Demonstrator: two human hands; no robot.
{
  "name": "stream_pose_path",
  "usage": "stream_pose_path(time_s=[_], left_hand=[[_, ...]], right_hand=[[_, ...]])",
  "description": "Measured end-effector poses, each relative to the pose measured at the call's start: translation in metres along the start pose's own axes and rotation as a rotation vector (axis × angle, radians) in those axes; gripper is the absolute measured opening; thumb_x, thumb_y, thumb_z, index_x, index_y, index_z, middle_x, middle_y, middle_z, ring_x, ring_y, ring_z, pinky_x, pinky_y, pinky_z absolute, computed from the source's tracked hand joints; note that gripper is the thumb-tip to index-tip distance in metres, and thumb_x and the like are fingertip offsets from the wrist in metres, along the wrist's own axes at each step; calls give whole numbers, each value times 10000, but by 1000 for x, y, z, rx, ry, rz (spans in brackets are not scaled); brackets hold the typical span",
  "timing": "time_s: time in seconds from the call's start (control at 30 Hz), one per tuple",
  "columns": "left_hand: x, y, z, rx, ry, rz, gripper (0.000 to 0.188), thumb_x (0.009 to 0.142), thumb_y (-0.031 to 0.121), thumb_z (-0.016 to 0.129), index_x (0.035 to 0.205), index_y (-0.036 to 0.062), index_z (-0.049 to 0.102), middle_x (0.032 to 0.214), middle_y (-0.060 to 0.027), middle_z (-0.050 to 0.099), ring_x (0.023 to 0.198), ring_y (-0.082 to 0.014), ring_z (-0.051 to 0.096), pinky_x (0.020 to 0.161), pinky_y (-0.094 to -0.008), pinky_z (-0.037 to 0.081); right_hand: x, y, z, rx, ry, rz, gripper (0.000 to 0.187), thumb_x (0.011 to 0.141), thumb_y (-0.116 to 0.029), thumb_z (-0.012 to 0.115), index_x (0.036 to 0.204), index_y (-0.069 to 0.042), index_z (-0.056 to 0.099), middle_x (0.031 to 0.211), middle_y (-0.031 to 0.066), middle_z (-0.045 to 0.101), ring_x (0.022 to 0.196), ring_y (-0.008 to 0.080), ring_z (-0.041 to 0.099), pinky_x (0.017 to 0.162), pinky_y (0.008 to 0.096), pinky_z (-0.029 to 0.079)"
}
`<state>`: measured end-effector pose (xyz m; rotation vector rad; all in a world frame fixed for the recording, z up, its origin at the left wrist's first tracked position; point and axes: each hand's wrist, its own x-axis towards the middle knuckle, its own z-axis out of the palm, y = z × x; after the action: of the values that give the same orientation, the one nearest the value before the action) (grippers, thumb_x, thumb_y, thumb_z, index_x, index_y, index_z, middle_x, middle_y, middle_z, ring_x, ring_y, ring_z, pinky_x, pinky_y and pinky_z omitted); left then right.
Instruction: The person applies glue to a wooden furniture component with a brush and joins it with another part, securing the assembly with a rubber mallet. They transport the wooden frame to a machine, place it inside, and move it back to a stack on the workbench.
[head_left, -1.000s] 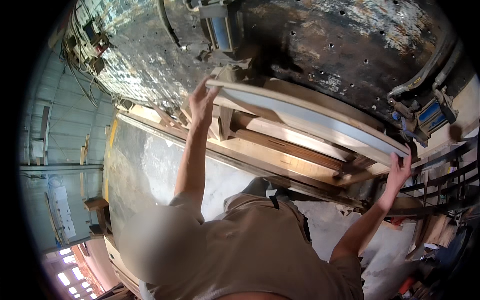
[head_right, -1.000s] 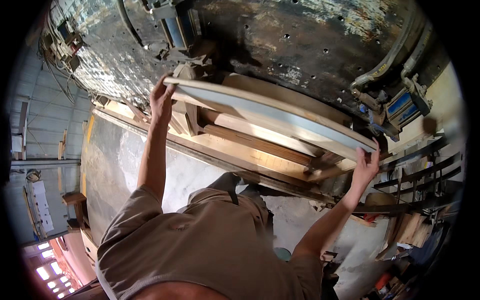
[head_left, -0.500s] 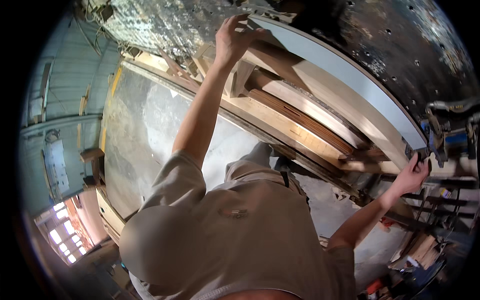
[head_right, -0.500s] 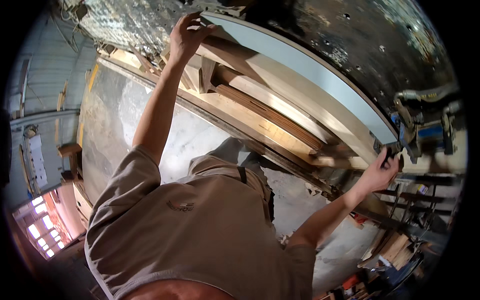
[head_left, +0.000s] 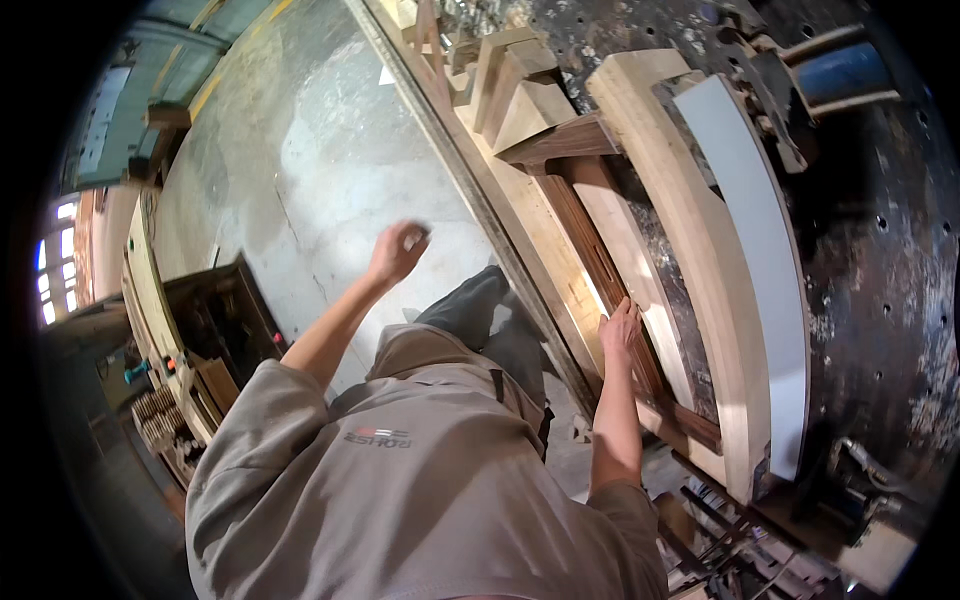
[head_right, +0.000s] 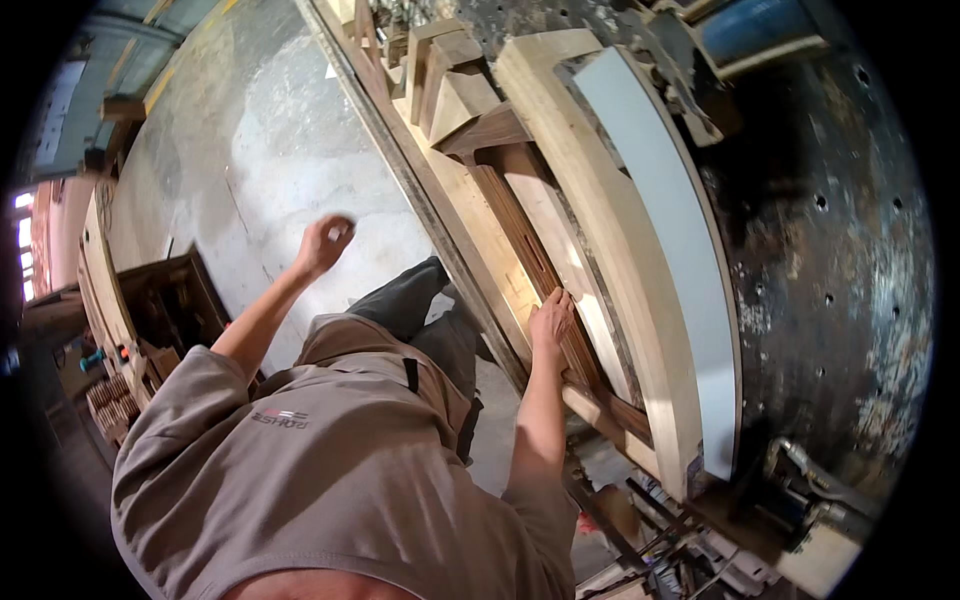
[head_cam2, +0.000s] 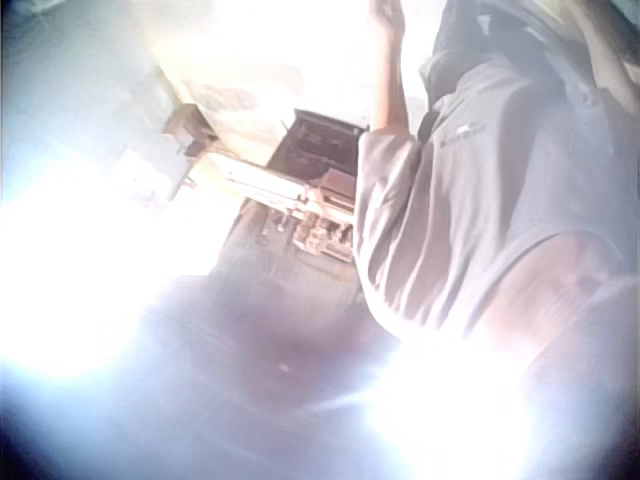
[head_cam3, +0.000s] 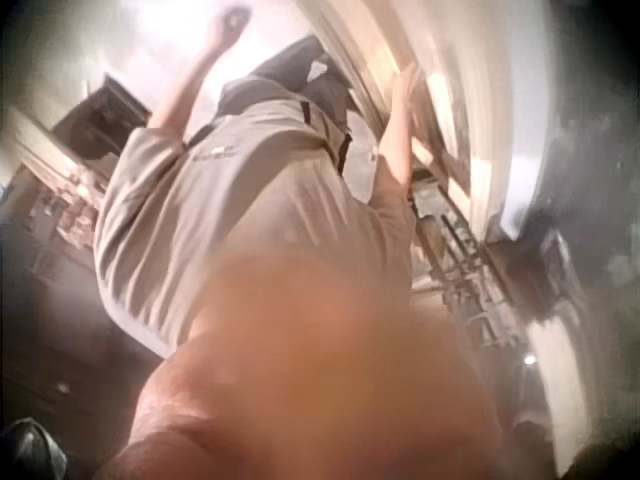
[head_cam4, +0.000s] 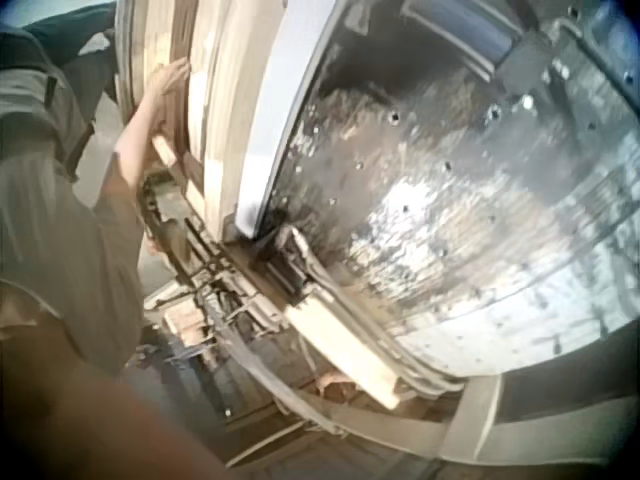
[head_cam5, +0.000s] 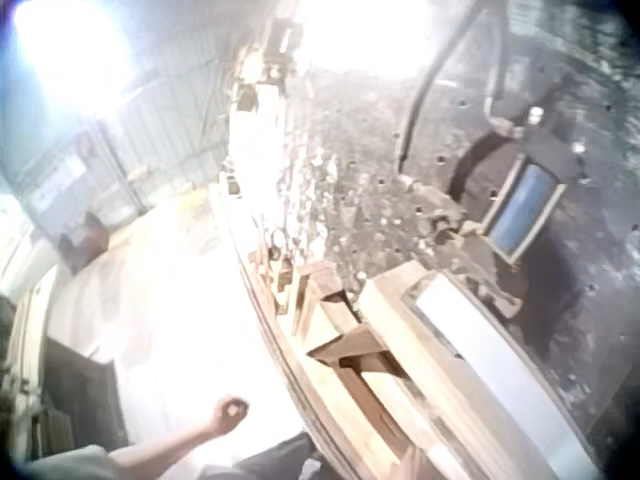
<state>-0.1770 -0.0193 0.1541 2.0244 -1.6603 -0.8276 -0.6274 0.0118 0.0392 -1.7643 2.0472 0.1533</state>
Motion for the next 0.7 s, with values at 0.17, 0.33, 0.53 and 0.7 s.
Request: stream_pose_path(time_s=[0.17, 0.33, 0.53, 0.7], left_hand=[[-195, -153, -16, 178, -218, -617, 326, 774, 275, 678, 1003, 43, 674, 884, -136, 704, 792, -289, 674, 699, -392, 525], [-357, -159, -15, -81, -85, -1292, 265, 757, 173, 675, 961, 7, 706, 743, -91, 688, 602, -159, 639, 538, -292, 510], [-376, -110, -3, -76, -130, -1082, 265, 796, 173, 694, 997, 1, 693, 824, -92, 706, 754, -156, 656, 693, -296, 525], [-343, -106, -11, -153, -49, -923, 314, 815, 190, 684, 1065, 0, 667, 920, -113, 716, 836, -164, 672, 751, -297, 520]], right_hand=[[22, 2, 13, -69, -30, 68, 607, 714, -203, 784, 1183, 39, 484, 1216, 259, 527, 1162, 380, 499, 982, 439, 426], [16, -3, 18, -77, -126, 0, 548, 665, -261, 770, 1094, -15, 533, 1085, 242, 577, 1019, 378, 571, 903, 459, 468], [-11, -22, 55, 216, -499, -40, 649, 667, -263, 669, 1232, -28, 450, 1104, 273, 604, 1069, 392, 588, 919, 457, 473], [-48, -48, 70, 225, -289, -33, 636, 646, -286, 721, 1177, -24, 487, 1083, 252, 616, 1029, 419, 587, 896, 475, 469]])
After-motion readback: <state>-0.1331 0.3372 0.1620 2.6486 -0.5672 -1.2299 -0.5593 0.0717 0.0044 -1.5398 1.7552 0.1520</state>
